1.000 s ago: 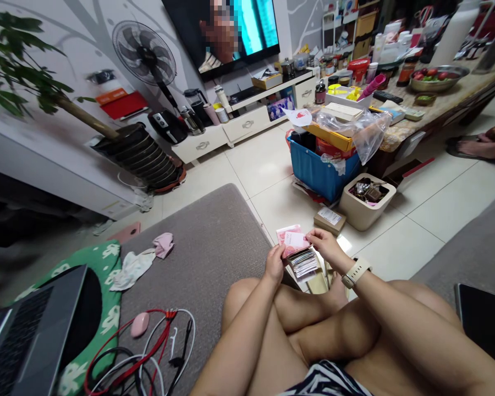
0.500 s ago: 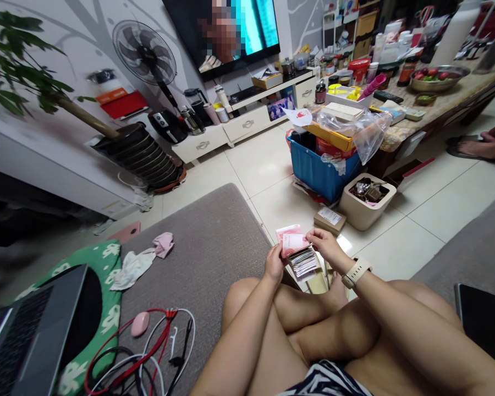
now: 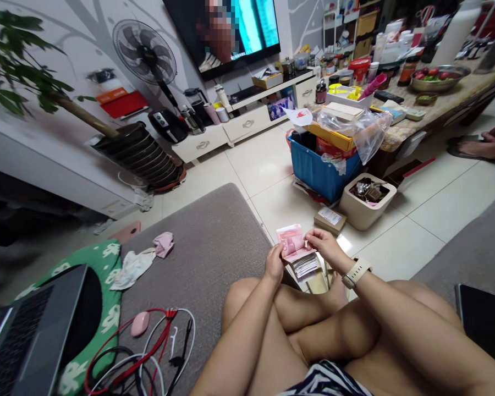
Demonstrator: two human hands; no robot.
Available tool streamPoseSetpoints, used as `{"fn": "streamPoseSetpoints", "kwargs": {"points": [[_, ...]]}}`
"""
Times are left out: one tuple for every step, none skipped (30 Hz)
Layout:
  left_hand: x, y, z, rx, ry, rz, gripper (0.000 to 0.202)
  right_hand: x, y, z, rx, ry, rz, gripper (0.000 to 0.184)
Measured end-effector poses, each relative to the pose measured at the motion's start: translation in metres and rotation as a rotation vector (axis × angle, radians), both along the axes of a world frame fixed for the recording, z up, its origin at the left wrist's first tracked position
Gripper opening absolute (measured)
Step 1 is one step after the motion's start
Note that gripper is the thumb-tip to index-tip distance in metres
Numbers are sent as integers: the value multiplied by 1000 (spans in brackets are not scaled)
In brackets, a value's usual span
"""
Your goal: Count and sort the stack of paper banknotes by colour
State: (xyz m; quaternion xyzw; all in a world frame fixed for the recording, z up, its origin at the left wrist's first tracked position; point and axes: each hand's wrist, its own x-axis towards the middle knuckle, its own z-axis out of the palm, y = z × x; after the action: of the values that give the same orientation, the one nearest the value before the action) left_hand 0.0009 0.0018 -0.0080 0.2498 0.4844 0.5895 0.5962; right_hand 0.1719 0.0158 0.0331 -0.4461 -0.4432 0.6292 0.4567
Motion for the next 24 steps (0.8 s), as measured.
{"fn": "streamPoseSetpoints", "kwargs": {"points": [[0, 0, 0, 10, -8, -10, 24, 0, -1, 1, 2, -4, -5, 28], [0, 0, 1, 18, -12, -21, 24, 0, -1, 2, -2, -8, -7, 28], [0, -1, 1, 21, -10, -32, 25, 0, -1, 3, -10, -9, -6, 30], [0, -1, 1, 22, -4, -43, 25, 0, -2, 3, -20, -7, -7, 32], [-1, -1, 2, 21, 4, -53, 26, 0, -1, 2, -31, -3, -10, 34], [-1, -1, 2, 19, 11, -64, 26, 0, -1, 1, -39, 2, -17, 36], [-1, -2, 2, 16, 14, -73, 27, 0, -1, -1, -43, 5, -28, 38], [-1, -2, 2, 13, 13, -82, 27, 0, 0, -3, -45, 5, -44, 39], [-1, -2, 2, 10, 10, -88, 28, 0, 0, -5, -47, 4, -62, 39], [-1, -2, 3, 8, 7, -91, 28, 0, 1, -7, -48, 1, -81, 40], [-1, -2, 3, 7, 4, -92, 29, 0, 2, -9, -50, 0, -98, 40], [-1, -3, 4, 4, 2, -92, 29, 0, 2, -10, -53, 0, -112, 40], [-1, -3, 4, 0, 2, -95, 30, 0, 2, -11, -59, 1, -119, 40], [0, -3, 5, -8, 1, -100, 31, 0, 2, -10, -66, 6, -118, 40], [0, -4, 5, -18, 0, -107, 32, 0, 2, -10, -72, 12, -110, 40], [0, -4, 6, -28, 0, -115, 32, 0, 1, -8, -78, 17, -95, 38], [0, -4, 6, -35, -1, -121, 33, 0, 1, -7, -80, 20, -77, 36], [0, -5, 7, -38, -1, -126, 33, 1, 0, -6, -78, 20, -57, 34], [0, -5, 7, -37, 0, -131, 34, 1, 0, -5, -74, 17, -40, 32], [0, -5, 7, -34, 2, -137, 34, 1, 0, -4, -68, 8, -30, 31], [0, -5, 7, -30, 4, -143, 34, 1, 0, -4, -59, -3, -25, 30], [0, -5, 7, -25, 7, -148, 34, 2, 0, -5, -49, -16, -26, 30], [0, -5, 6, -20, 12, -151, 34, 2, 1, -6, -39, -27, -30, 29], [0, -4, 5, -13, 17, -149, 33, 2, 1, -7, -31, -35, -33, 29]]}}
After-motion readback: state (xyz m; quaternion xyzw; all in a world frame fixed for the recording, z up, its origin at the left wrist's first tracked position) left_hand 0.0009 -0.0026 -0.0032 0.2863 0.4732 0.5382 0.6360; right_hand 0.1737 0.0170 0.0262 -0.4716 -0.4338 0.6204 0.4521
